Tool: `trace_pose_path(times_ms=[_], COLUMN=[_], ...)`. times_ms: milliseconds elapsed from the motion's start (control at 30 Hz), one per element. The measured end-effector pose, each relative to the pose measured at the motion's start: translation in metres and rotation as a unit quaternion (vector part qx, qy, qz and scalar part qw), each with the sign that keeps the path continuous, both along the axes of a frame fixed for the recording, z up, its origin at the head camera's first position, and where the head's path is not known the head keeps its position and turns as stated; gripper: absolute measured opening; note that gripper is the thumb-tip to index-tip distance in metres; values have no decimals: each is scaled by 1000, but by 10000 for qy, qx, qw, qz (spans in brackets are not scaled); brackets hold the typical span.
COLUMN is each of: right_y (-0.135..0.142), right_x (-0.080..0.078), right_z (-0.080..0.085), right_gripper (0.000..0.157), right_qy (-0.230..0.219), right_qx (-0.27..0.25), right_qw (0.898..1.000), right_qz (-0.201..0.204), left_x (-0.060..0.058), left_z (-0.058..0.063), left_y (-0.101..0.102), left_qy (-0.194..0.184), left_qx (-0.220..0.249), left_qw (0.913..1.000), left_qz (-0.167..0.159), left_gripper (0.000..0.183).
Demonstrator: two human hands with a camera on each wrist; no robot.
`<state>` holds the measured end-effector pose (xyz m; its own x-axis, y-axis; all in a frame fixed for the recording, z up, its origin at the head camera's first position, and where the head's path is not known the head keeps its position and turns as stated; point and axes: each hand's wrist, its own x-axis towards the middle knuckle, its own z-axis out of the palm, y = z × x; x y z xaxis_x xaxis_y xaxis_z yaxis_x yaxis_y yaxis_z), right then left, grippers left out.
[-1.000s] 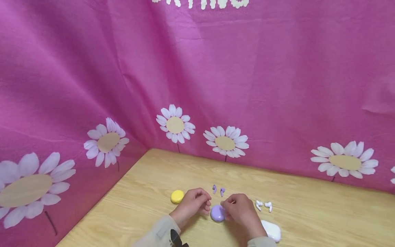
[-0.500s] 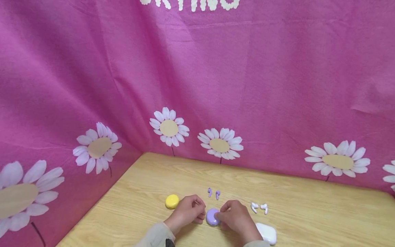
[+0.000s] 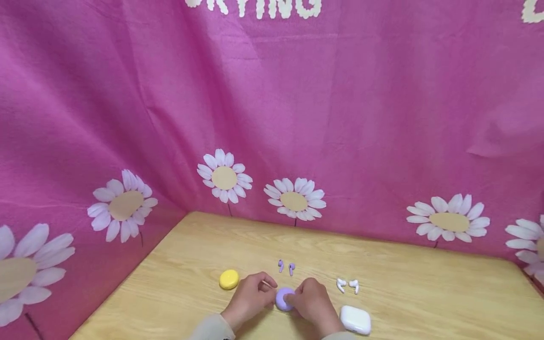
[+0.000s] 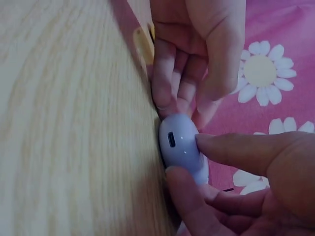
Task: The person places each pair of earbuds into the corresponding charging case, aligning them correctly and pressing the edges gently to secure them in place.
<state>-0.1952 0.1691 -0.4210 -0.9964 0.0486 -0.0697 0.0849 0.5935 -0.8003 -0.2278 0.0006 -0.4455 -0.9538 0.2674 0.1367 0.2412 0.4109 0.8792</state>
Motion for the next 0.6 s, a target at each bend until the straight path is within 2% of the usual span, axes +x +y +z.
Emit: trace_pose_path(times_ms=[100,267,333,400,500,600], right_y=[-2,-1,0,1,3,4], right_x=[-2,-7,-9,-11,-12,-15], right_z=[0,-5,-9,-14,-20,-23], right_gripper=[22,25,26,26,28,32], right_qy=[131,363,357,295,146,77], right_qx=[131,71,-229,-769,-1586,-2080], right_qw=[9998,9993,9991,9965,9870,9780], right_qz=[-15,-48,20,109,190,139], left_x=[-3,-9,-12,-15,-16,-18], left_z=[-2,-9,-13,-16,-18,-18], left_y=[-1,-2,-2,-3,-4,-5], left_qy=[121,-128,-291,-528,-935,-1088], left_qx=[66,568,882,1263,1742,1920], left_qw=[9999,9982,9956,9903,9795,9740], left_qz=[10,-104,-139,-219,-379,-514], left_gripper=[11,15,16,18,19,20])
